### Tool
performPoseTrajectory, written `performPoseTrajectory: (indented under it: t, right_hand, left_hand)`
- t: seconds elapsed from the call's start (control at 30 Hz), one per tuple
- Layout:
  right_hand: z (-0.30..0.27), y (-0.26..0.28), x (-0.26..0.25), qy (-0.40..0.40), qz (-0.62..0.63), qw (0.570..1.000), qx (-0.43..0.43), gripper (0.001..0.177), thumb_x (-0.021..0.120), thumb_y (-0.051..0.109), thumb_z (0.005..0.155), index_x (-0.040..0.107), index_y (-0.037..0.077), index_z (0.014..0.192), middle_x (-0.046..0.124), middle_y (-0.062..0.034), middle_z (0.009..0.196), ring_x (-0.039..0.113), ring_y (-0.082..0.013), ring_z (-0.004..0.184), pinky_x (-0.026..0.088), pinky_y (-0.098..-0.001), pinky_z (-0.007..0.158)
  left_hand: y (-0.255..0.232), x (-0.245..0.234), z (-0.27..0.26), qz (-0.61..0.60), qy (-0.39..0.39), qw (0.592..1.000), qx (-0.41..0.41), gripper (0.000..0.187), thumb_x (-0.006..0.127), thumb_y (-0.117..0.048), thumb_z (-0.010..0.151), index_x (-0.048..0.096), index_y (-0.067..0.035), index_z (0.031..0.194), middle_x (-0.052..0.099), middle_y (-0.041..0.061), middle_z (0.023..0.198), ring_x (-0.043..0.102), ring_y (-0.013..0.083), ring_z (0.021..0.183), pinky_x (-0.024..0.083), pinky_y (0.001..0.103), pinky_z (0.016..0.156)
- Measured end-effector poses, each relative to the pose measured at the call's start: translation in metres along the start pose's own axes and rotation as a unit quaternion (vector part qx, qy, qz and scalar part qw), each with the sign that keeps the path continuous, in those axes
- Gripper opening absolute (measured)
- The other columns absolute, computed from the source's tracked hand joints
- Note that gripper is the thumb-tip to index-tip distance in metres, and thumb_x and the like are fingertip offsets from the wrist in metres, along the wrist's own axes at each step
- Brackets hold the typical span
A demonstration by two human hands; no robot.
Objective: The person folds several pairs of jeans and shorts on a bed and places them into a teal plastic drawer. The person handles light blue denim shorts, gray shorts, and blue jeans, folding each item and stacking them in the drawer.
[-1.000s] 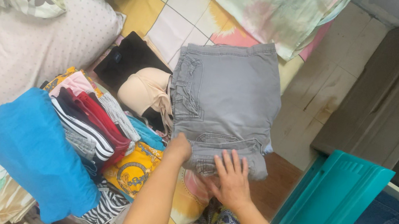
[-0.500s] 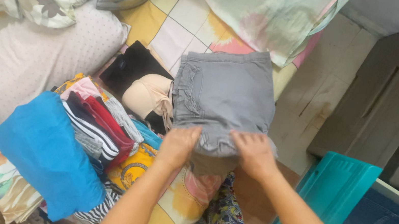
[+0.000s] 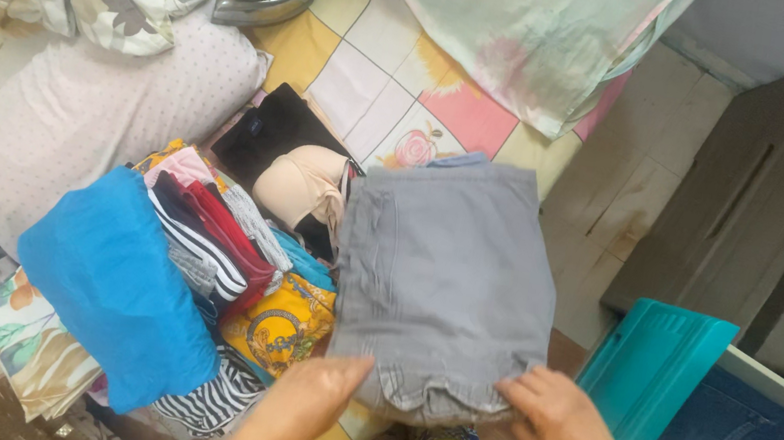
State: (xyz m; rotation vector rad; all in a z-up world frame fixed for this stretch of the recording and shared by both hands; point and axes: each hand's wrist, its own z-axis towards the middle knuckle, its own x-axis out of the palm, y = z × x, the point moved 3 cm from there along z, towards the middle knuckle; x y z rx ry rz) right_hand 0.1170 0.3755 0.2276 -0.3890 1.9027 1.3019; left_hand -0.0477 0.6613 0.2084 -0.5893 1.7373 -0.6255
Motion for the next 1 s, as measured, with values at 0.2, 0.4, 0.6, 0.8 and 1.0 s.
performPoseTrajectory:
  t: [0.2,0.4,0.6,0.8,1.0]
  right_hand:
    - [0.003,-0.084,0.07,0.057,0.07,0.993,0.07,0.047,0.072,0.006,0.069,0.071,0.006,0.117,0.071,-0.011,0.098,0.063,-0.0314,0.099,0.053,-0.0408,0.086]
    - [0.095,-0.206,0.049,-0.047,0.292,0.93,0.22,0.048,0.079,0.018,0.075,0.072,0.005,0.121,0.074,-0.0061,0.122,0.066,-0.0176,0.117,0.049,-0.0324,0.103]
    - [0.154,-0.282,0.091,-0.06,0.476,0.783,0.395,0.07,0.081,0.006,0.069,0.057,0.015,0.134,0.068,-0.004,0.127,0.062,-0.0172,0.117,0.046,-0.0326,0.101]
    - [0.121,-0.288,0.147,-0.144,0.482,0.764,0.405,0.051,0.074,0.01,0.079,0.069,0.002,0.129,0.074,-0.0086,0.114,0.066,-0.0188,0.1,0.052,-0.0328,0.089]
    - [0.102,-0.293,0.158,-0.166,0.434,0.767,0.443,0.047,0.075,0.028,0.087,0.068,0.003,0.126,0.074,-0.0059,0.113,0.067,-0.015,0.098,0.052,-0.0307,0.086]
  left_hand:
    - [0.082,0.068,0.023,-0.109,0.044,0.992,-0.051,0.047,0.072,-0.005,0.073,0.069,-0.006,0.12,0.075,0.018,0.103,0.071,0.0325,0.092,0.057,0.041,0.079]
    - [0.18,0.064,0.106,-0.483,-0.084,0.837,-0.244,0.041,0.084,-0.01,0.078,0.068,-0.006,0.116,0.074,0.005,0.105,0.07,0.0137,0.09,0.059,0.031,0.079]
    - [0.234,0.076,0.178,-0.505,-0.142,0.765,-0.374,0.063,0.081,-0.008,0.083,0.047,-0.01,0.136,0.069,0.004,0.117,0.069,0.014,0.099,0.057,0.031,0.085]
    - [0.265,0.104,0.19,-0.55,-0.118,0.753,-0.341,0.05,0.071,-0.02,0.093,0.06,0.007,0.134,0.074,0.017,0.116,0.07,0.0243,0.096,0.058,0.037,0.084]
    - [0.27,0.112,0.187,-0.638,-0.15,0.65,-0.385,0.064,0.071,-0.027,0.09,0.048,-0.005,0.145,0.064,0.013,0.132,0.067,0.0213,0.11,0.055,0.036,0.092]
